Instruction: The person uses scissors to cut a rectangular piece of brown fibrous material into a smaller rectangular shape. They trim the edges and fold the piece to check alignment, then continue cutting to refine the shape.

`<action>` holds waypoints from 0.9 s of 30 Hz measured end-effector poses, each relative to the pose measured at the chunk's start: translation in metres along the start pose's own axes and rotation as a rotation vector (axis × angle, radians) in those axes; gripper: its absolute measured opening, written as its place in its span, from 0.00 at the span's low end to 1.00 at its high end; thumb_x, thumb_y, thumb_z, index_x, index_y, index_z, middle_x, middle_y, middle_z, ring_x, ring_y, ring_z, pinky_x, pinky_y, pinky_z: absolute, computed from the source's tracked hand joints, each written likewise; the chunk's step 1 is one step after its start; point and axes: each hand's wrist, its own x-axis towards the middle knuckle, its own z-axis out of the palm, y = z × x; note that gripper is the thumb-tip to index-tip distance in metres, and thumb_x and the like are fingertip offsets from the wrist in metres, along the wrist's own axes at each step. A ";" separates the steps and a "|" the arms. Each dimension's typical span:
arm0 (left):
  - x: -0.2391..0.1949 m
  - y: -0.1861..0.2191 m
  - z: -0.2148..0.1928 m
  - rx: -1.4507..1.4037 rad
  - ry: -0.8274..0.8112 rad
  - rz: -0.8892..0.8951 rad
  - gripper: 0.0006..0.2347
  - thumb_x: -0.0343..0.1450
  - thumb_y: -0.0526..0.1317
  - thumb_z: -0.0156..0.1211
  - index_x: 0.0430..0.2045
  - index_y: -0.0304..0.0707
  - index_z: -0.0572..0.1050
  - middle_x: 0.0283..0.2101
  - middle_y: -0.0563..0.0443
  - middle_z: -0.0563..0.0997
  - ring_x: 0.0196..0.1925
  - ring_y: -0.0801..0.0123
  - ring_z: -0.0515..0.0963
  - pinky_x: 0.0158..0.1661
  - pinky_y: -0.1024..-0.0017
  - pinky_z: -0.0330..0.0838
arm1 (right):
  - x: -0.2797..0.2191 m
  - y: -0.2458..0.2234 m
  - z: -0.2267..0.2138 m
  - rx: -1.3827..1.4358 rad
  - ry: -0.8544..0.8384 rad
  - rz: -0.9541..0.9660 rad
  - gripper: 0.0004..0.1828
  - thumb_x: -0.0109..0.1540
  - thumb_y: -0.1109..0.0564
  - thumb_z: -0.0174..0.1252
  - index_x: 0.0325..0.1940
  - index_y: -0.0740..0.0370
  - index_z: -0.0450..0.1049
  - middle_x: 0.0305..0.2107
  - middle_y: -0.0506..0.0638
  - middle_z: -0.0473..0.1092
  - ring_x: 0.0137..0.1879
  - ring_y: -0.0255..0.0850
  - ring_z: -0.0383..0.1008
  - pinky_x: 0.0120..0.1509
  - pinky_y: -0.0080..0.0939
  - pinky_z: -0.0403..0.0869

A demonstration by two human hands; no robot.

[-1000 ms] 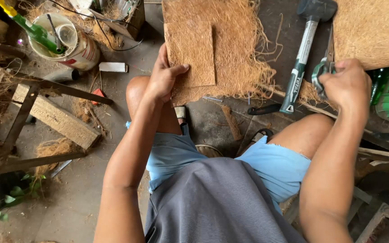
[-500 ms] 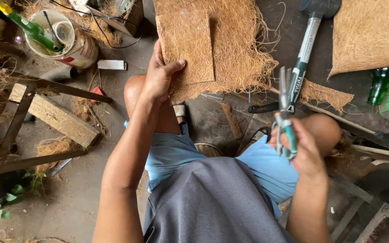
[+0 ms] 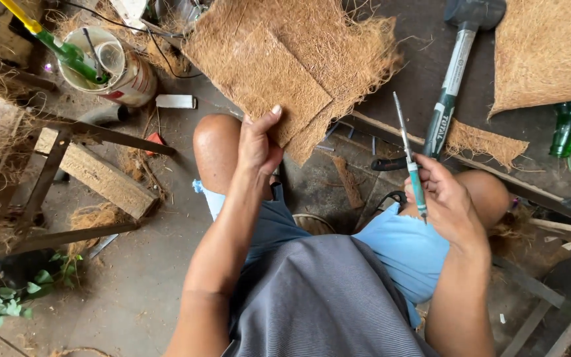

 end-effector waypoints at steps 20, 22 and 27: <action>0.035 0.060 0.007 0.189 -0.157 -0.007 0.17 0.58 0.26 0.66 0.39 0.37 0.75 0.31 0.41 0.80 0.34 0.49 0.85 0.35 0.52 0.83 | -0.009 0.038 0.057 0.371 -0.187 0.035 0.35 0.55 0.58 0.62 0.65 0.68 0.62 0.37 0.63 0.71 0.40 0.47 0.78 0.47 0.54 0.80; 0.041 0.070 0.007 0.185 -0.168 0.015 0.17 0.58 0.26 0.66 0.39 0.36 0.75 0.31 0.40 0.80 0.35 0.49 0.85 0.36 0.53 0.83 | -0.004 0.031 0.061 0.342 -0.217 0.025 0.34 0.55 0.59 0.62 0.65 0.69 0.63 0.36 0.63 0.71 0.40 0.48 0.77 0.48 0.56 0.80; 0.045 0.078 0.003 0.243 -0.228 0.041 0.17 0.57 0.25 0.66 0.38 0.36 0.76 0.32 0.42 0.80 0.34 0.52 0.85 0.36 0.55 0.83 | 0.003 0.024 0.063 0.300 -0.217 0.017 0.34 0.58 0.58 0.60 0.67 0.66 0.61 0.38 0.62 0.70 0.42 0.46 0.76 0.50 0.54 0.80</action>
